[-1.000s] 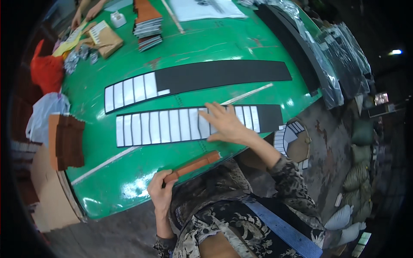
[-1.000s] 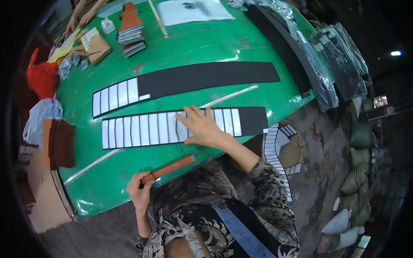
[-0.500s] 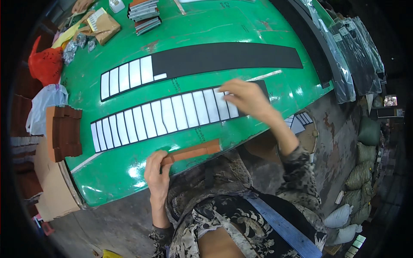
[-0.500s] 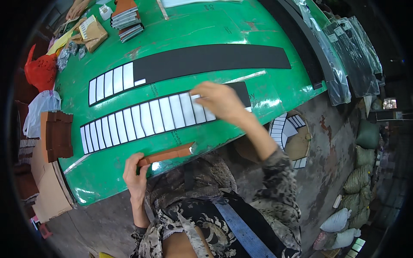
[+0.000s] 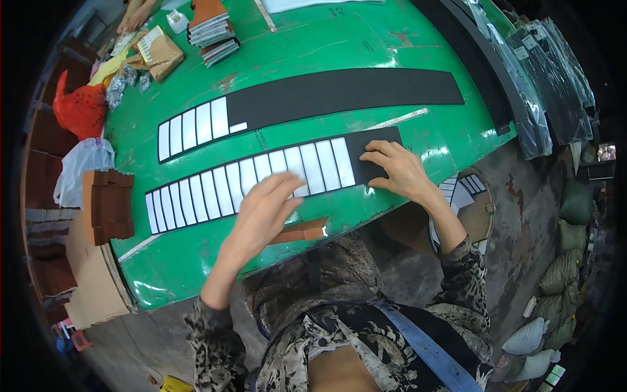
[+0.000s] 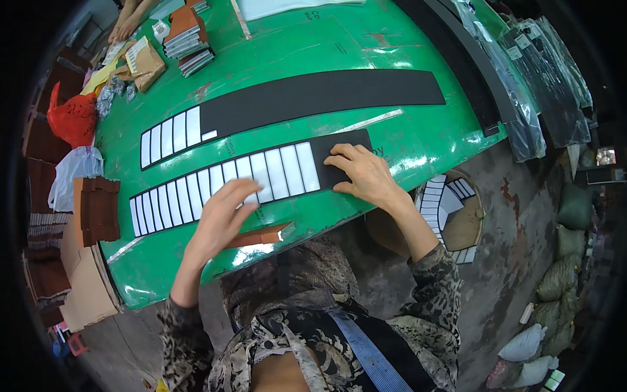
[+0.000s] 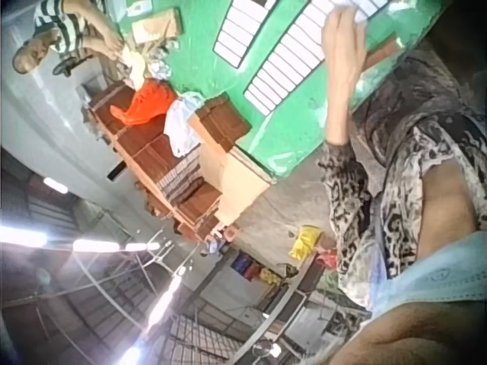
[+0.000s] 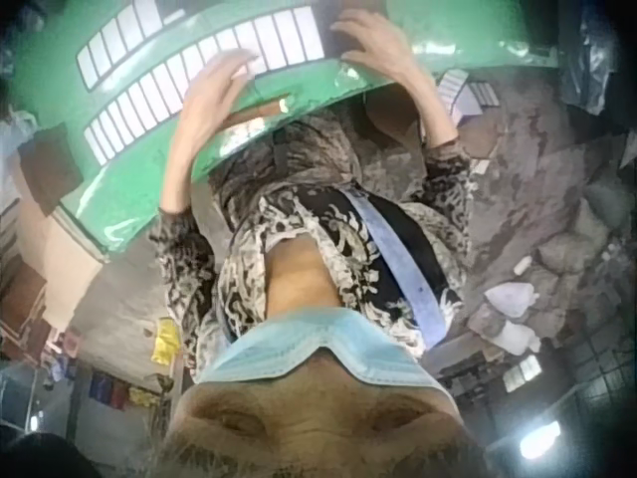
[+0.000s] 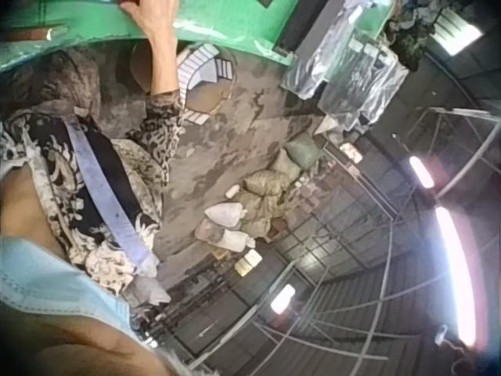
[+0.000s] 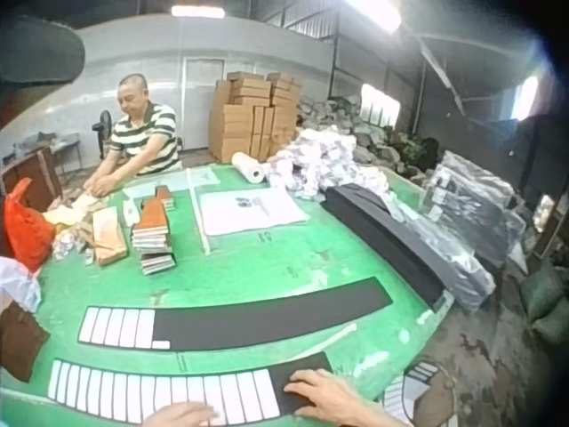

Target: Applying adhesive labels to small wooden components on a assembly table.

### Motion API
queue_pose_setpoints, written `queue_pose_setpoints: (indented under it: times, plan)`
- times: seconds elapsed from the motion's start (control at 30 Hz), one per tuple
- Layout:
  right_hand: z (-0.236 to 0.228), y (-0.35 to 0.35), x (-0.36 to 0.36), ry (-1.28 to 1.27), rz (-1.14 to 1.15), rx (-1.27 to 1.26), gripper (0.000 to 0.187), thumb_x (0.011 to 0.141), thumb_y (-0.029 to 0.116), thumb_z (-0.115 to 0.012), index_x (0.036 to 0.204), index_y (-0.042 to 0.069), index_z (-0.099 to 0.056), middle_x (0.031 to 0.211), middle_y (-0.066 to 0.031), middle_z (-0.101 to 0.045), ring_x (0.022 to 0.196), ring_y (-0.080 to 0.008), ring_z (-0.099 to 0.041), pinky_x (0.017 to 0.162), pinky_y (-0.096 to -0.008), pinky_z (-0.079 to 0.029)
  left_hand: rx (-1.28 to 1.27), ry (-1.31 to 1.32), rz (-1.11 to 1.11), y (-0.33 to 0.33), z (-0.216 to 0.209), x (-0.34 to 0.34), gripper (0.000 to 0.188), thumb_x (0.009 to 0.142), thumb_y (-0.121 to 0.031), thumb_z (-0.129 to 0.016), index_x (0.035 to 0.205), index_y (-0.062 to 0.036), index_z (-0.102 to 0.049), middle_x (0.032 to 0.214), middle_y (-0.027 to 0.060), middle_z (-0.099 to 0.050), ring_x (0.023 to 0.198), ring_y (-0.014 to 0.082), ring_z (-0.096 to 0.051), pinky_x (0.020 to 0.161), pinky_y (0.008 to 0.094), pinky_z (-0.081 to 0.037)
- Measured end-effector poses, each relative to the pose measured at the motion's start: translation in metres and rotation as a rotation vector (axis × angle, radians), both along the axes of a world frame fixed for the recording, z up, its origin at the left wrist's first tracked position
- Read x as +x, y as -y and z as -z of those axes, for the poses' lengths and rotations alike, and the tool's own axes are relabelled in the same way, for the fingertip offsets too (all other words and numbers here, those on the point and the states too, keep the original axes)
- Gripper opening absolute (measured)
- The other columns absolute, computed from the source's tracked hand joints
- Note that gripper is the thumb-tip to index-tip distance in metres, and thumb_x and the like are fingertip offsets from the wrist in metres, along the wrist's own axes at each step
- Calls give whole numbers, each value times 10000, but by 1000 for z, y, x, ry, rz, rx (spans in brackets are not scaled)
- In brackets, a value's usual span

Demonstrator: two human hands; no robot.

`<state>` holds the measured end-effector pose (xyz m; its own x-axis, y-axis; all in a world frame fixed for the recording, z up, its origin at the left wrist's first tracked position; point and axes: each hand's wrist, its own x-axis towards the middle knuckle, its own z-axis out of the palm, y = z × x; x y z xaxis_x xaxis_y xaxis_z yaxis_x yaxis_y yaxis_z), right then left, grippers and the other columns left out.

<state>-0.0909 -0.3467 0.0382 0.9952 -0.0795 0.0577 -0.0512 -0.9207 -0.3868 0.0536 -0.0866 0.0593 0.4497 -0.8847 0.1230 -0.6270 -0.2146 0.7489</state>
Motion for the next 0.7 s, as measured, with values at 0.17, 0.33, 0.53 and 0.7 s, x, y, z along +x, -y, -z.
queue_pose_setpoints:
  times: [0.17, 0.33, 0.53, 0.7]
  plan:
    - [8, -1, -2, 21, 26, 22, 537, 610, 162, -780, 1113, 115, -596, 1199, -28, -538, 1038, -236, -532, 843, -359, -481, 75, 446, 29, 94, 36, 17, 365, 750, -121, -689, 1087, -28, -585, 1095, 145, -591, 996, 315, -566, 782, 405, -477]
    - [8, 0, -6, 102, 73, 152, 507, 673, 143, -747, 1154, 106, -591, 1188, -55, -557, 1010, -244, -558, 847, -352, -472, 194, 179, -25, 130, 48, 34, 334, 713, -134, -717, 997, 14, -623, 843, 133, -637, 787, 276, -620, 679, 371, -486]
    - [16, 1, 15, 103, 288, 581, 291, 788, 147, -681, 1060, 51, -647, 952, -67, -649, 775, -205, -610, 682, -300, -482, 404, -290, 9, 141, 31, 45, 249, 750, -112, -659, 949, 39, -655, 769, 86, -627, 744, 168, -594, 656, 312, -460]
    - [36, -1, 29, 160, 434, 857, 199, 834, 138, -650, 996, 24, -671, 879, -57, -679, 722, -121, -604, 670, -261, -477, 345, -456, 14, 145, 39, 44, 206, 765, -46, -616, 943, 52, -652, 730, 43, -599, 685, 113, -543, 625, 278, -435]
